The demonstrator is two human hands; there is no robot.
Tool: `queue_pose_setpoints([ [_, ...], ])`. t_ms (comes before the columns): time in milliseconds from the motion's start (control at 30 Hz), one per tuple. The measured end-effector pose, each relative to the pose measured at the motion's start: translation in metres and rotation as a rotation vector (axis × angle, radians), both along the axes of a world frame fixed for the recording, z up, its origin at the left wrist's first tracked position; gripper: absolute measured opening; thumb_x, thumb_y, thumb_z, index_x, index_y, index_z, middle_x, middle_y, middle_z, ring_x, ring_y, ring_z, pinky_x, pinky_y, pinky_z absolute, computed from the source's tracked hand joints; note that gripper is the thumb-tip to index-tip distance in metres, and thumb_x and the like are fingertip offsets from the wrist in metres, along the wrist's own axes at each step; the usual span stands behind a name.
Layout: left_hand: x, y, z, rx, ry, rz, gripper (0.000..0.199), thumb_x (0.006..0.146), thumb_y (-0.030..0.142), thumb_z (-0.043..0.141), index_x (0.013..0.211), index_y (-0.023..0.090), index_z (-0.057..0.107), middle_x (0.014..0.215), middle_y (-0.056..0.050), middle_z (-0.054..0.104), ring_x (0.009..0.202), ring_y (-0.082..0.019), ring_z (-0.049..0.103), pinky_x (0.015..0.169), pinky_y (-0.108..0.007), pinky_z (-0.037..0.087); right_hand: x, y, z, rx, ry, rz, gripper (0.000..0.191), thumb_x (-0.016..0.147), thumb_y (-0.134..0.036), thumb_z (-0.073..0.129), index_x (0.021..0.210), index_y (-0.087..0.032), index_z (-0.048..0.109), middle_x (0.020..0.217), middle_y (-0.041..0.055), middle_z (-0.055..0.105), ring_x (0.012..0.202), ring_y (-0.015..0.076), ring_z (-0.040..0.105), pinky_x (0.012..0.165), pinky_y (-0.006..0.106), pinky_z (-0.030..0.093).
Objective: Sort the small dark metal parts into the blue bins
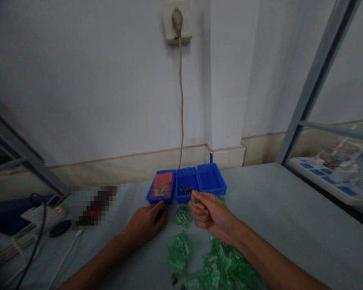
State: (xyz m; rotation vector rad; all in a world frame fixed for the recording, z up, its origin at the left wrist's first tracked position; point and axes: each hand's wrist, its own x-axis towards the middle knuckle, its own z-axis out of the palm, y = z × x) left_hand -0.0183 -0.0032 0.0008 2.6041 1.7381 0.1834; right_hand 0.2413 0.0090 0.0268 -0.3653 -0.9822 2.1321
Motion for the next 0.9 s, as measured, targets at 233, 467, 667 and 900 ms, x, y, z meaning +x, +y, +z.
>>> queue_pose_setpoints([
  [233, -0.001, 0.000, 0.000, 0.010, -0.012, -0.018, 0.011, 0.100, 0.031, 0.041, 0.095, 0.024, 0.048, 0.087, -0.002, 0.070, 0.073, -0.019, 0.067, 0.060, -0.028, 0.039, -0.002, 0.000, -0.003, 0.024, -0.040, -0.113, 0.033, 0.097, -0.041, 0.061, 0.076, -0.016, 0.055, 0.059, -0.0081, 0.034, 0.041, 0.0024, 0.012, 0.035, 0.017, 0.010],
  [467, 0.000, 0.001, -0.001, 0.025, -0.011, -0.018, 0.012, 0.100, 0.030, 0.043, 0.092, 0.024, 0.049, 0.084, 0.000, 0.070, 0.070, -0.018, 0.066, 0.059, -0.028, 0.037, -0.012, 0.006, -0.008, 0.221, -0.227, -0.302, 0.024, 0.091, -0.043, 0.067, 0.092, -0.020, 0.057, 0.077, -0.0025, 0.059, 0.037, 0.0009, 0.028, 0.032, 0.016, 0.020],
  [667, 0.000, 0.001, 0.001, 0.014, -0.023, -0.029, 0.010, 0.099, 0.029, 0.042, 0.094, 0.023, 0.050, 0.085, -0.001, 0.070, 0.070, -0.019, 0.066, 0.060, -0.028, 0.038, -0.007, 0.019, -0.009, 0.522, -0.495, -0.369, 0.027, 0.088, -0.044, 0.070, 0.095, -0.021, 0.057, 0.064, -0.0070, 0.055, 0.037, 0.0054, 0.043, 0.034, 0.017, 0.035],
  [900, -0.001, 0.001, -0.001, 0.013, -0.033, -0.032, 0.010, 0.099, 0.029, 0.043, 0.095, 0.024, 0.050, 0.085, -0.001, 0.069, 0.070, -0.019, 0.066, 0.060, -0.027, 0.040, 0.009, 0.016, -0.015, 0.490, -0.563, -0.393, 0.027, 0.083, -0.041, 0.077, 0.091, -0.021, 0.061, 0.053, -0.0099, 0.045, 0.036, 0.0049, 0.037, 0.034, 0.017, 0.024],
])
